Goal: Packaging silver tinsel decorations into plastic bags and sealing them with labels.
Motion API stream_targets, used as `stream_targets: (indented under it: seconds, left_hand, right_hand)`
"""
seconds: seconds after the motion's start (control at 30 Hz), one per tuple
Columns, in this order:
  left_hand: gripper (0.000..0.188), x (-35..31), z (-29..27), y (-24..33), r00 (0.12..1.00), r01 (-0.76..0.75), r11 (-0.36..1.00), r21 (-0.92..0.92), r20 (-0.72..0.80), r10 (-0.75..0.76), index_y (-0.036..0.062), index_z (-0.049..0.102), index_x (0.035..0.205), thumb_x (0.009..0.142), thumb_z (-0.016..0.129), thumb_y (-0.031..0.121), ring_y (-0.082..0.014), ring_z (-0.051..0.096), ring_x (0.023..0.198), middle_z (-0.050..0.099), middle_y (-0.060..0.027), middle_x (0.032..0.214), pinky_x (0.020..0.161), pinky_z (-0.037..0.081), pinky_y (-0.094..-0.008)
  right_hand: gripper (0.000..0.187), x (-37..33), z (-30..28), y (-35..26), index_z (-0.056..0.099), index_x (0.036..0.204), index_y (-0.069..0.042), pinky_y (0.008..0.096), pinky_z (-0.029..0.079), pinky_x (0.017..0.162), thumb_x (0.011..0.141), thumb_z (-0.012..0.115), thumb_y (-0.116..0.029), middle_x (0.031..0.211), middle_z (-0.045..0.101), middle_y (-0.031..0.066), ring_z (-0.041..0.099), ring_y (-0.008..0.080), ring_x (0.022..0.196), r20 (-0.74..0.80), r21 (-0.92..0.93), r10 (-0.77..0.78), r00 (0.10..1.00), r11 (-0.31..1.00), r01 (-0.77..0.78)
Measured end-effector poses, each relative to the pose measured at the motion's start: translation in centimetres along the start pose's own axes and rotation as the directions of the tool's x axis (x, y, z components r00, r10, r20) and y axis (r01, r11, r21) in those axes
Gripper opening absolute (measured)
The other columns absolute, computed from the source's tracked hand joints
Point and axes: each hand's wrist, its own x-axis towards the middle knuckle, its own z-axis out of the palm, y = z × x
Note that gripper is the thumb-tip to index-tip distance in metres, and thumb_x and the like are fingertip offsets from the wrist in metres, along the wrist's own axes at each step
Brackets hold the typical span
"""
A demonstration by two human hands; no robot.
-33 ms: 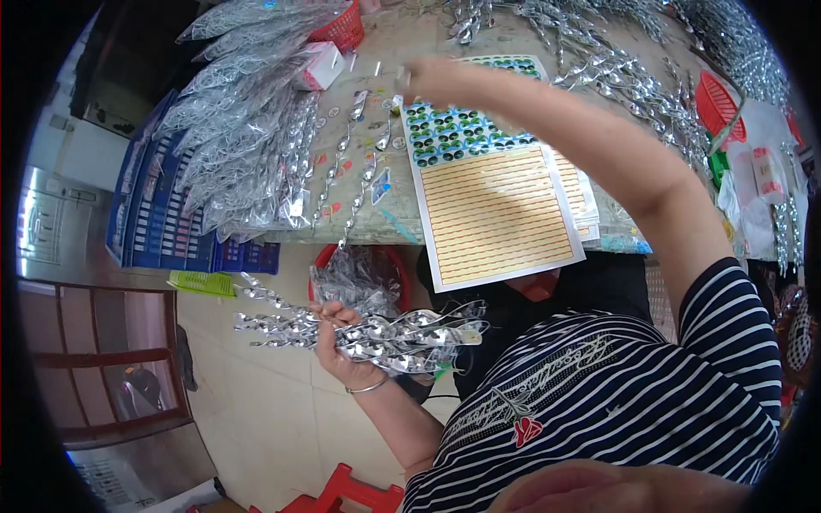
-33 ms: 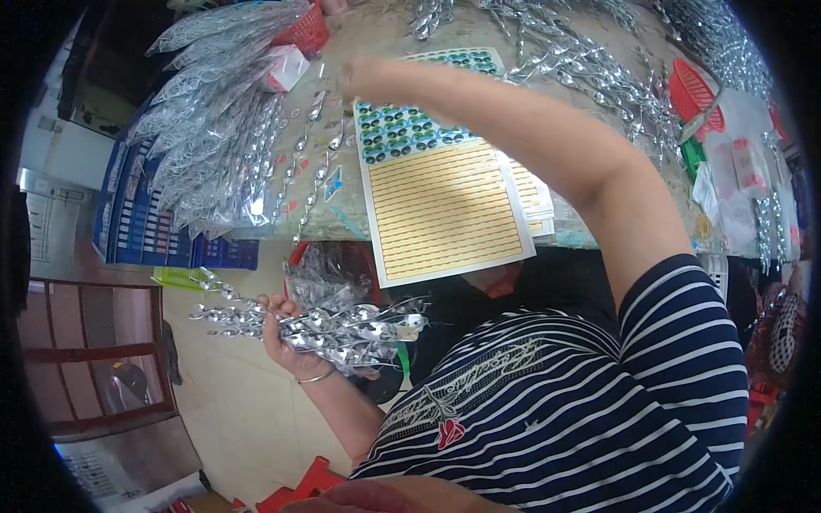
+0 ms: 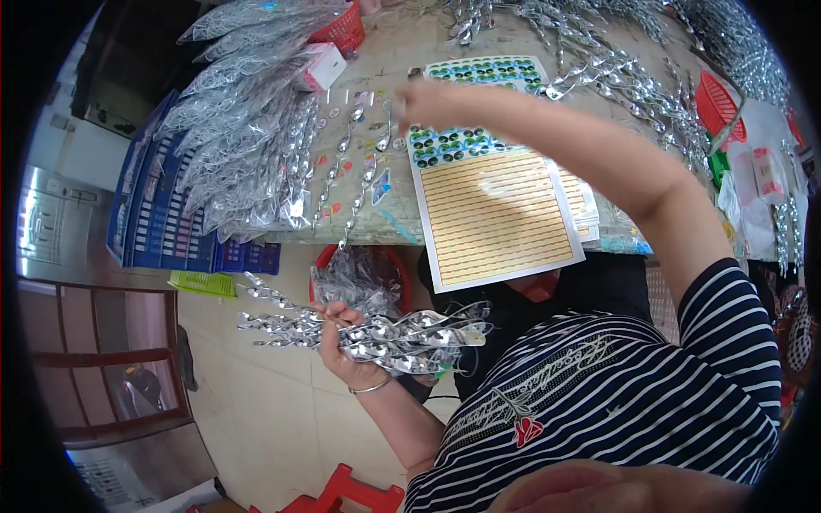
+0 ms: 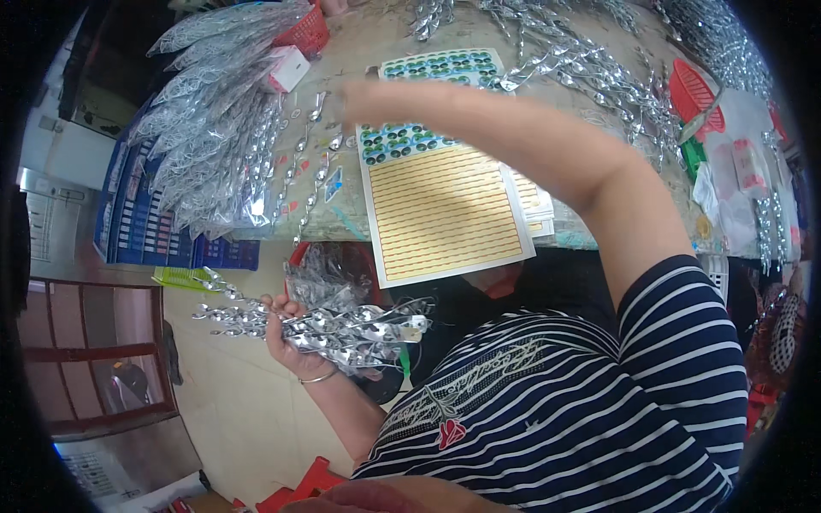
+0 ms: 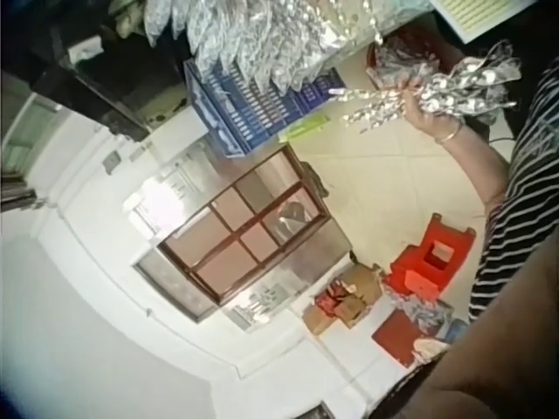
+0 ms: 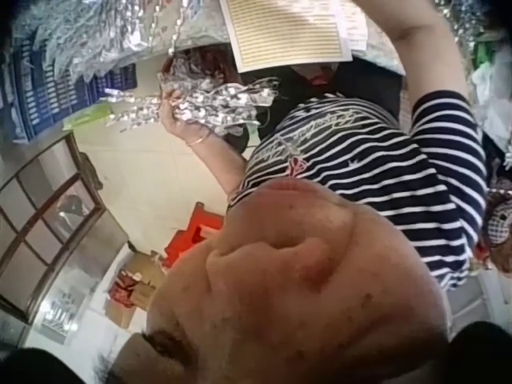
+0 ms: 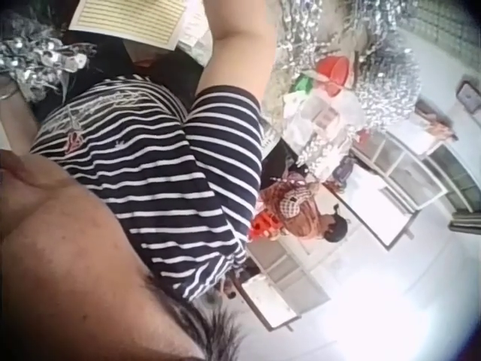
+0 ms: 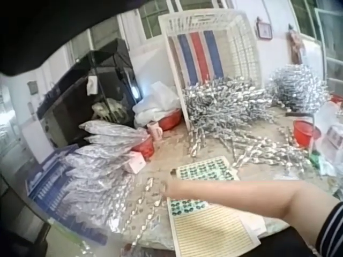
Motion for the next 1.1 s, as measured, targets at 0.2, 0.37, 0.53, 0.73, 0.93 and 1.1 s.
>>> stream_targets:
  seconds: [0.2, 0.37, 0.53, 0.73, 0.93, 1.1]
  left_hand:
    - [0.023, -1.2, 1.3, -0.5, 0.998, 0.015, 0.999, 0.046, -0.061, -0.012, 0.004, 0.047, 0.11, 0.09, 0.055, 0.011, -0.0167, 0.06, 0.081, 0.062, -0.0118, 0.098, 0.07, 0.052, -0.0264]
    - [0.022, -1.1, 0.9, -0.4, 0.998, 0.03, 0.998, 0.055, -0.053, -0.027, 0.0036, 0.047, 0.11, 0.091, 0.054, 0.012, -0.0169, 0.061, 0.08, 0.063, -0.0136, 0.1, 0.068, 0.052, -0.027]
    - [0.025, 0.7, 2.5, -1.6, 0.995, 0.098, 0.994, -0.046, 0.041, -0.096, 0.0014, 0.05, 0.114, 0.093, 0.05, 0.015, -0.0209, 0.063, 0.089, 0.062, -0.0182, 0.11, 0.072, 0.054, -0.03]
    - [0.025, 2.1, 9.0, -7.2, 0.946, 0.293, 0.952, -0.085, 0.171, -0.276, 0.0035, 0.05, 0.116, 0.096, 0.043, 0.015, -0.0305, 0.051, 0.121, 0.051, -0.022, 0.132, 0.095, 0.05, -0.04]
    - [0.045, 1.0, 12.3, -12.8, 0.829, 0.511, 0.859, 0.024, 0.25, -0.5, -0.0069, 0.044, 0.132, 0.096, 0.04, 0.02, -0.0273, 0.05, 0.121, 0.052, -0.0184, 0.13, 0.105, 0.037, -0.0408]
    - [0.047, -1.2, 16.0, -14.3, 0.786, 0.553, 0.809, 0.197, 0.199, -0.585, -0.0069, 0.051, 0.126, 0.095, 0.038, 0.026, -0.0253, 0.051, 0.118, 0.056, -0.0172, 0.125, 0.102, 0.04, -0.0394]
  right_hand:
    - [0.041, 1.9, 6.7, -1.2, 0.051, 0.125, -0.006, 0.036, 0.049, 0.058, 0.089, 0.049, -0.025, 0.077, 0.066, 0.0115, 0.064, 0.0198, 0.066, 0.205, -0.014, 0.121, 0.971, 0.993, -0.121]
    - [0.038, 3.2, 5.8, -1.3, 0.05, 0.124, -0.006, 0.0305, 0.042, 0.048, 0.09, 0.049, -0.023, 0.071, 0.061, 0.0103, 0.053, 0.016, 0.054, 0.067, 0.307, 0.11, 0.992, 0.944, -0.125]
    - [0.038, -8.5, 1.8, -4.9, 0.053, 0.119, -0.003, 0.0259, 0.032, 0.044, 0.092, 0.054, -0.03, 0.067, 0.05, 0.0041, 0.042, 0.0097, 0.051, 0.234, 0.549, -0.012, 0.972, 0.827, -0.122]
    - [0.045, -19.1, 3.7, -3.5, 0.04, 0.137, -0.002, 0.0297, 0.049, 0.067, 0.098, 0.045, -0.024, 0.098, 0.051, 0.0141, 0.054, 0.0174, 0.079, 0.037, 0.402, -0.149, 0.988, 0.908, 0.122]
    - [0.058, -22.9, 6.0, 2.2, 0.039, 0.135, 0.003, 0.0374, 0.05, 0.083, 0.081, 0.057, -0.007, 0.119, 0.048, 0.025, 0.056, 0.0373, 0.097, -0.331, 0.006, -0.24, 0.912, 0.966, 0.257]
    - [0.036, -28.5, 5.3, 1.4, 0.052, 0.122, -0.001, 0.0425, 0.045, 0.092, 0.094, 0.048, -0.023, 0.105, 0.057, 0.0219, 0.057, 0.0418, 0.1, -0.453, 0.355, -0.021, 0.891, 0.913, 0.201]
